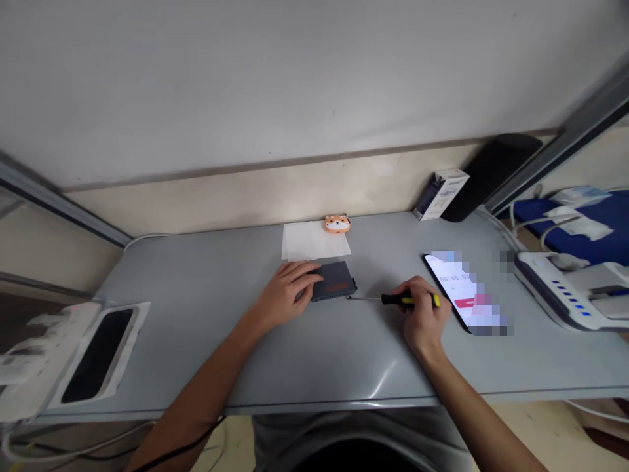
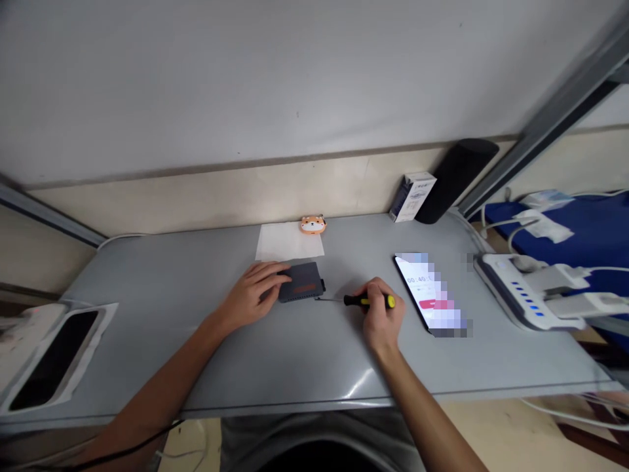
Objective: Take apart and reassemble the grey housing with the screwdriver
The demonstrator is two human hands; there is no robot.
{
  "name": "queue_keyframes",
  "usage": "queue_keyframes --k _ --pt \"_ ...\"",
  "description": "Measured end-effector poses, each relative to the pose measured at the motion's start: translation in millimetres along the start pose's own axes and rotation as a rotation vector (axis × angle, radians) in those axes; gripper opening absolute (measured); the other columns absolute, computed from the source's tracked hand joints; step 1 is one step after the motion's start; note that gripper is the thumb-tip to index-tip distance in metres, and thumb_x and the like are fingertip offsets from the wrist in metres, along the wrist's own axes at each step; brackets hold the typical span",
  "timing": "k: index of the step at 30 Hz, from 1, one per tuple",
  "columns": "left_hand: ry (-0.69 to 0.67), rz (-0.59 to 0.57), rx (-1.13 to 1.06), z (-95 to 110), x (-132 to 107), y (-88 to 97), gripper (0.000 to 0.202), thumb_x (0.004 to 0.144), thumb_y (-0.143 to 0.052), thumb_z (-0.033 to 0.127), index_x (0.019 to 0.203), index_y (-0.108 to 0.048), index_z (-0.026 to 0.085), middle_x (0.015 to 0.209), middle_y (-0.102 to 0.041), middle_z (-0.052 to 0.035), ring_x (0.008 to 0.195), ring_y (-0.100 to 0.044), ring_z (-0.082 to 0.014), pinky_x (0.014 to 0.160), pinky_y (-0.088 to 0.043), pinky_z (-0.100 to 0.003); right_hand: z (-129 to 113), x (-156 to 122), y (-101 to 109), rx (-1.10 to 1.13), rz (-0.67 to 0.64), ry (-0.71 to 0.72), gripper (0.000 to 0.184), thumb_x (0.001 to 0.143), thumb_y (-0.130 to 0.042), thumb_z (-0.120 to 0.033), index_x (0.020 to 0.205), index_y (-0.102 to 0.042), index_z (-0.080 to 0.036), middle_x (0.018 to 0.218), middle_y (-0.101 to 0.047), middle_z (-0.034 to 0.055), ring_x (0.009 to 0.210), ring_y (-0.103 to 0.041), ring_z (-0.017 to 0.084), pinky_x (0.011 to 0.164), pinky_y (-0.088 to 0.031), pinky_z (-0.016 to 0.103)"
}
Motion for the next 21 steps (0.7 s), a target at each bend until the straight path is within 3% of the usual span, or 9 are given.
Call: queue_keyframes --k 9,16,21 --pt "-0.011 -0.006 0.002 -2.0 -2.1 -2.1 0.029 0.103 -0.05 0.008 0.116 -0.072 0.021 0.13 -0.075 -0.0101 0.121 -0.07 -0.0231 0.102 -0.058 -0.043 0.2 0.9 -6.9 -0.05 -0.206 0.001 0.041 0.087 -0.056 -0.048 0.058 -0.068 -0.021 0.058 -0.062 0.0019 0.05 -0.053 0.014 0.048 -0.042 0.028" --pt "0.012 -0.035 -0.004 -4.5 -2.4 -2.9 0.032 0.1 -0.05 0.006 0.117 -0.072 0.022 0.128 -0.075 -0.0088 0.121 -0.07 -0.0226 0.103 -0.058 -0.043 -0.5 -8.5 -25.0 -0.092 -0.611 -0.039 0.048 0.095 -0.059 -0.063 0.08 -0.077 -0.021 0.08 -0.076 0.0063 0.071 -0.07 0.019 0.066 -0.057 0.03" --pt "0.007 -0.021 -0.003 -6.3 -3.8 -4.2 0.032 0.099 -0.05 0.005 0.113 -0.073 0.022 0.125 -0.076 -0.0085 0.118 -0.072 -0.022 0.101 -0.059 -0.042 0.0 -8.5 -25.1 -0.085 -0.625 -0.052 0.057 0.094 -0.056 -0.072 0.081 -0.076 -0.021 0.082 -0.076 0.0069 0.068 -0.069 0.018 0.068 -0.057 0.03"
Point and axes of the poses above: each hand's wrist, its own x-axis towards the middle knuckle, its own y-axis out of the back of the hand, z = x × y, the point moved 4 cm from there along x, towards the middle knuckle
